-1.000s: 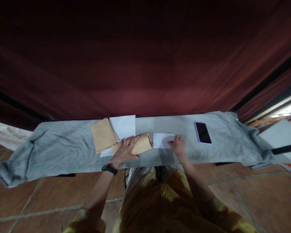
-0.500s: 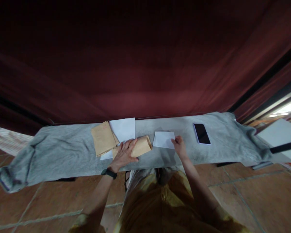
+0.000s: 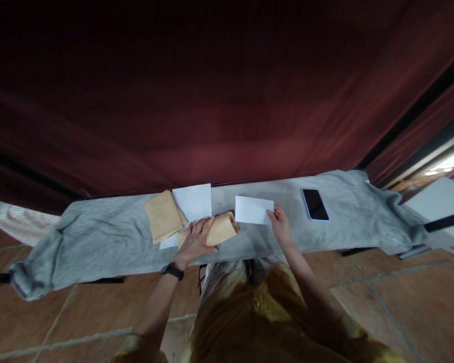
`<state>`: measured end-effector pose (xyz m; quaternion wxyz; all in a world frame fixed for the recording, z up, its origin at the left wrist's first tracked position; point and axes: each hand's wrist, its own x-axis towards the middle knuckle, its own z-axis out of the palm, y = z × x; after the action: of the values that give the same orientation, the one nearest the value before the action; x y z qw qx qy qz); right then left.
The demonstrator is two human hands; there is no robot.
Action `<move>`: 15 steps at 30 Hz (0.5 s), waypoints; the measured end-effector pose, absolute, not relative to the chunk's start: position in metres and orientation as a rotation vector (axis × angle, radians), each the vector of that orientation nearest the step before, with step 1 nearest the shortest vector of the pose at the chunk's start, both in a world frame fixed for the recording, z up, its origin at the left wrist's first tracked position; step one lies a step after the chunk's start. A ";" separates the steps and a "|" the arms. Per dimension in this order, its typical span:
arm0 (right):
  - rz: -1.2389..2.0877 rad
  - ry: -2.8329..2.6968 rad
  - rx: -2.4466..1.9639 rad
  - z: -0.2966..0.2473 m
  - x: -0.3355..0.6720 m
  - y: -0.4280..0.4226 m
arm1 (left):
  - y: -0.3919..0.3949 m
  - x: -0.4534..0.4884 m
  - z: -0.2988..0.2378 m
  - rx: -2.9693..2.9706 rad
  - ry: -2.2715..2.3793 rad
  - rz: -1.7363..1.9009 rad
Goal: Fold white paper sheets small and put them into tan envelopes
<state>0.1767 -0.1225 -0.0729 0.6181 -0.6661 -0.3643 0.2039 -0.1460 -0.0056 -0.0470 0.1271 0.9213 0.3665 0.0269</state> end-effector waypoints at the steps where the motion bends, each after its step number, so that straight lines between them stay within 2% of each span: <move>1: 0.478 -0.852 -1.533 -0.073 0.179 -0.121 | -0.006 -0.146 -0.047 2.682 1.065 0.081; 15: 0.648 -1.093 -1.674 -0.079 0.187 -0.122 | -0.007 -0.144 -0.053 2.704 1.061 0.163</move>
<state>0.1872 -0.1224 -0.0786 0.4970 -0.6911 -0.4512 0.2678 -0.1440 -0.0071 -0.0527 0.1161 0.9232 0.3622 0.0556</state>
